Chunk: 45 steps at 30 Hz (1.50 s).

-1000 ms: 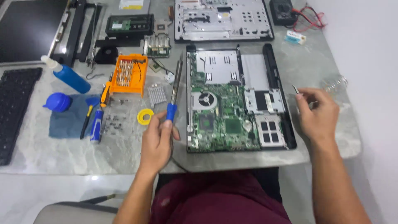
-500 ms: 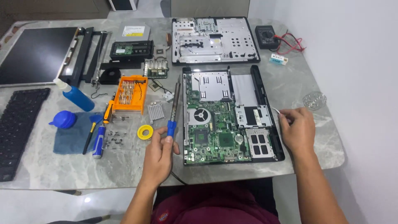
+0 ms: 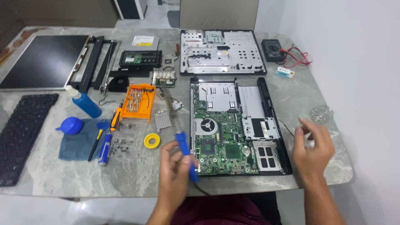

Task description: Using a soldering iron to repair components on a laptop motherboard at a workbench

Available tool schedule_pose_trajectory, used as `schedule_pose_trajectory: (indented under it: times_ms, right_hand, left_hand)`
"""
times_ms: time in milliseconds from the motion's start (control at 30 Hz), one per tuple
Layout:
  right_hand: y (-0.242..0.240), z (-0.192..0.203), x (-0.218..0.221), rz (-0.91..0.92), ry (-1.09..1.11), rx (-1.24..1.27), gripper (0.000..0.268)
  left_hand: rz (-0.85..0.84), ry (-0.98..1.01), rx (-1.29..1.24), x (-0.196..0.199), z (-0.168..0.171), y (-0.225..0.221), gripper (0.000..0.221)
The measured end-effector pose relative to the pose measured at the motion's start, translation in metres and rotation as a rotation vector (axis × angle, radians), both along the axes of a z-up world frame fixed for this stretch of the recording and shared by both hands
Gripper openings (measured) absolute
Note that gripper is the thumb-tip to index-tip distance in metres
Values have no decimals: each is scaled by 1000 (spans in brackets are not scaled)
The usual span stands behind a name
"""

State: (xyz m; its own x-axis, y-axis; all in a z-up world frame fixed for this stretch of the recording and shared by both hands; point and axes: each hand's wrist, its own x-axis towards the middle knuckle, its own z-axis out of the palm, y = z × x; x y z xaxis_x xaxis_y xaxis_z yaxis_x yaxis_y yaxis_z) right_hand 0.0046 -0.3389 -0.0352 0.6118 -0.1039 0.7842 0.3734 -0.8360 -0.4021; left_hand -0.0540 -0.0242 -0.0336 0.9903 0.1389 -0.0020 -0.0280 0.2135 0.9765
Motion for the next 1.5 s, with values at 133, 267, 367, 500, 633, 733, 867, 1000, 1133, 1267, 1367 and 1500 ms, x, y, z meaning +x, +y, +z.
schedule_pose_trajectory:
  times_ms: [133,267,367,500,633,733,867,1000,1133,1267,1367,1500]
  right_hand:
    - [55,-5,-46,44,-186,-241,11]
    - [95,-6,-75,569,-34,-98,15]
    - [89,-38,-77,657,23,58,28]
    - [100,-10,-71,702,-113,-106,18]
    - [97,-12,-68,666,-123,-179,23]
    - [92,-17,-68,593,-207,-106,17]
    - [71,-29,-49,497,-218,16,18]
    - [65,-9,-22,386,-263,193,18]
    - [83,9,-24,345,-141,448,4]
    - [80,7,-26,279,-130,374,18]
    - [80,9,-26,294,-134,306,16]
    - [78,7,-23,436,-170,217,15]
  left_hand:
    - [-116,151,-5,-15,22,-31,37]
    - [-123,-52,-150,-32,1,-62,35]
    - [-94,-21,-135,-31,11,-68,30]
    - [-109,-213,-56,-31,8,-77,22]
    - [-230,-144,82,-31,31,-69,36]
    - [-287,-284,198,-25,38,-61,29]
    - [-172,-152,485,4,48,-37,20]
    - [-191,126,683,69,61,-7,44]
    - [-175,4,908,131,55,-1,58]
    - [-176,123,1185,182,31,-12,49]
    - [-145,149,1236,200,19,-17,41]
    - [21,-5,1203,211,-6,-16,43]
